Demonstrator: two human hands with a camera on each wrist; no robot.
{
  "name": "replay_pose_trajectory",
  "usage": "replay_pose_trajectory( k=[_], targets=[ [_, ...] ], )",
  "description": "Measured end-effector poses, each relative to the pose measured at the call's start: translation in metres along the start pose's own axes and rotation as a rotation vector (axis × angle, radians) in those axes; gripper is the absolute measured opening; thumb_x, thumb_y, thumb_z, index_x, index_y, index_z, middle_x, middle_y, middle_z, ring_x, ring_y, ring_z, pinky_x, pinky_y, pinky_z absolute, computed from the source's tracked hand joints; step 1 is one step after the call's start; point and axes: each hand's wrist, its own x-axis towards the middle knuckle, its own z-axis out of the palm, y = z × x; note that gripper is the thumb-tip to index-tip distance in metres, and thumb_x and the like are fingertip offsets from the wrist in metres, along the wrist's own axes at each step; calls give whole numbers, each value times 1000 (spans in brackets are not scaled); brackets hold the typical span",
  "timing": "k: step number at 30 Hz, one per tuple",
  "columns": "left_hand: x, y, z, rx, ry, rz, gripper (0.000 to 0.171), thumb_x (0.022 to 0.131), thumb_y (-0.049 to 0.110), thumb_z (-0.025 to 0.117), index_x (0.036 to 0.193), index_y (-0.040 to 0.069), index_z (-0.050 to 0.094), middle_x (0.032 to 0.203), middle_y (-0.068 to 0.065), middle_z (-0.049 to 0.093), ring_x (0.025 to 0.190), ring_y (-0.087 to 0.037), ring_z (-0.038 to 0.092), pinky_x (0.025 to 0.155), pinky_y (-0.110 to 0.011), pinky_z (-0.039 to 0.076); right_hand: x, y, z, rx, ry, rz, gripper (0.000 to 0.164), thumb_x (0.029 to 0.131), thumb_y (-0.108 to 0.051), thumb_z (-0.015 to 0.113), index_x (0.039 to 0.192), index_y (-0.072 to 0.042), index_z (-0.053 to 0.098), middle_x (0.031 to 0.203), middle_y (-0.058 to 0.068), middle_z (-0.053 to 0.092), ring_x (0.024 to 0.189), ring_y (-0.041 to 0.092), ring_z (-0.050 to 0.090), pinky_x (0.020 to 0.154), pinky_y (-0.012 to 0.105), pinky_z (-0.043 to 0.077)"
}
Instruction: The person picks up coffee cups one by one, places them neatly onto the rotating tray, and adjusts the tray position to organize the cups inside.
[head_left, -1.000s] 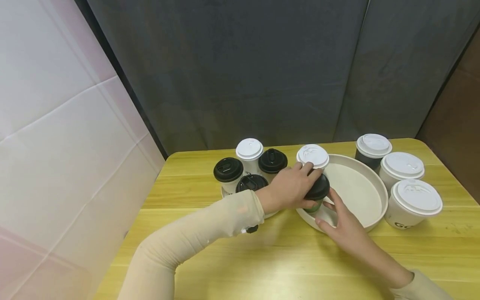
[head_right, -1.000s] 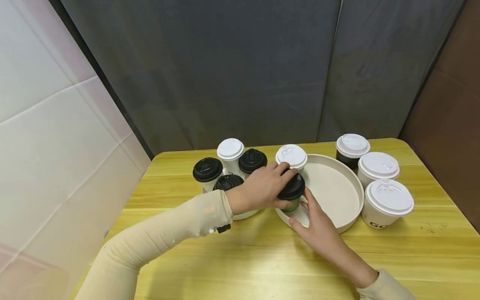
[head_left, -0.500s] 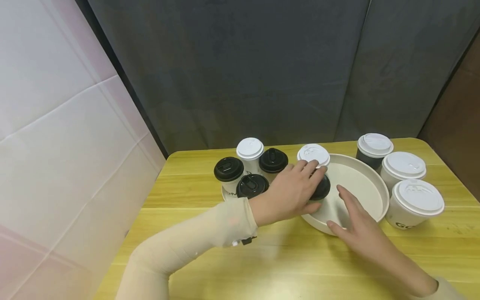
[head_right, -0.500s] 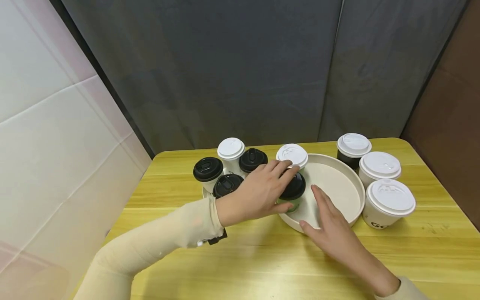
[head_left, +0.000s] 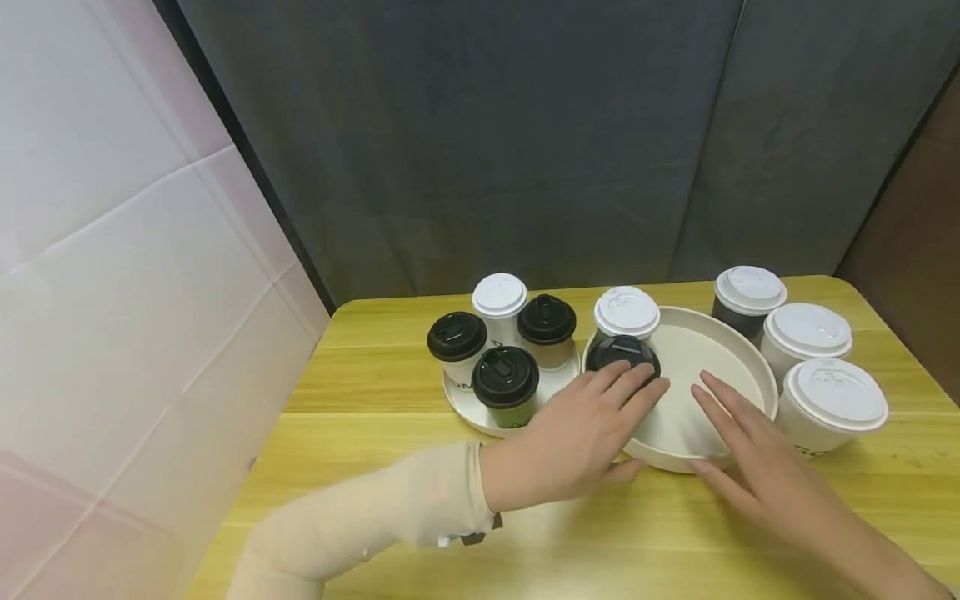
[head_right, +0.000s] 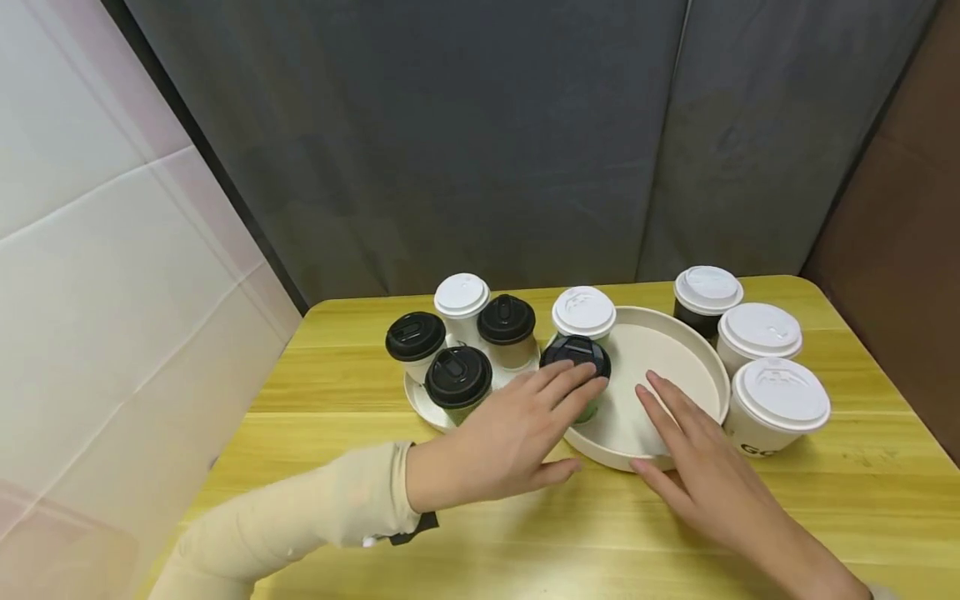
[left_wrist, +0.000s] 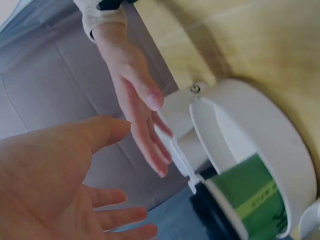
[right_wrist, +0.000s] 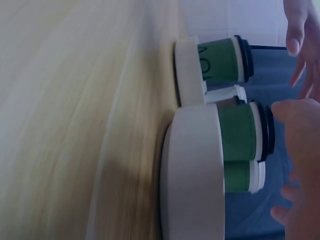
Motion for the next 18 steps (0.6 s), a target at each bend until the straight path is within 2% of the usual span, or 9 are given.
replay_pose_trajectory(
  k=[4,8,10,13,18],
  targets=[
    [-8,9,9,-33,-38,13,86,89,59,61,154,12,31,157,-7,40,144,-24,42,116,-35,41,-6,5,-2,-39,-4,-41,77,98,-60,43,151,-5,38,161,15,31,154,8,14,123,12,3],
    [-12,17,22,-76,-63,15,86,89,59,60,155,13,29,160,-7,37,146,-25,39,117,-36,40,-12,10,-4,-79,-20,-56,80,97,-65,41,152,-7,38,161,14,30,155,9,11,124,13,0],
    [-13,21,30,-103,-72,12,86,89,58,60,155,13,28,161,-8,34,147,-26,38,117,-36,40,-15,12,-5,-96,-28,-64,81,96,-66,43,151,-7,39,162,13,31,156,11,12,124,14,0],
    [-15,28,42,-128,-96,11,88,90,59,59,157,13,25,164,-8,28,151,-26,32,118,-36,39,-20,16,-5,-127,-57,-68,82,92,-64,53,151,-9,40,163,10,29,156,13,11,125,16,-2],
    [-16,41,59,-151,-150,21,95,89,64,57,160,16,15,168,-7,13,156,-27,16,124,-38,29,-30,18,-4,-198,-117,-46,91,79,-55,71,154,-15,36,164,7,27,157,13,5,125,19,-7]
  ],
)
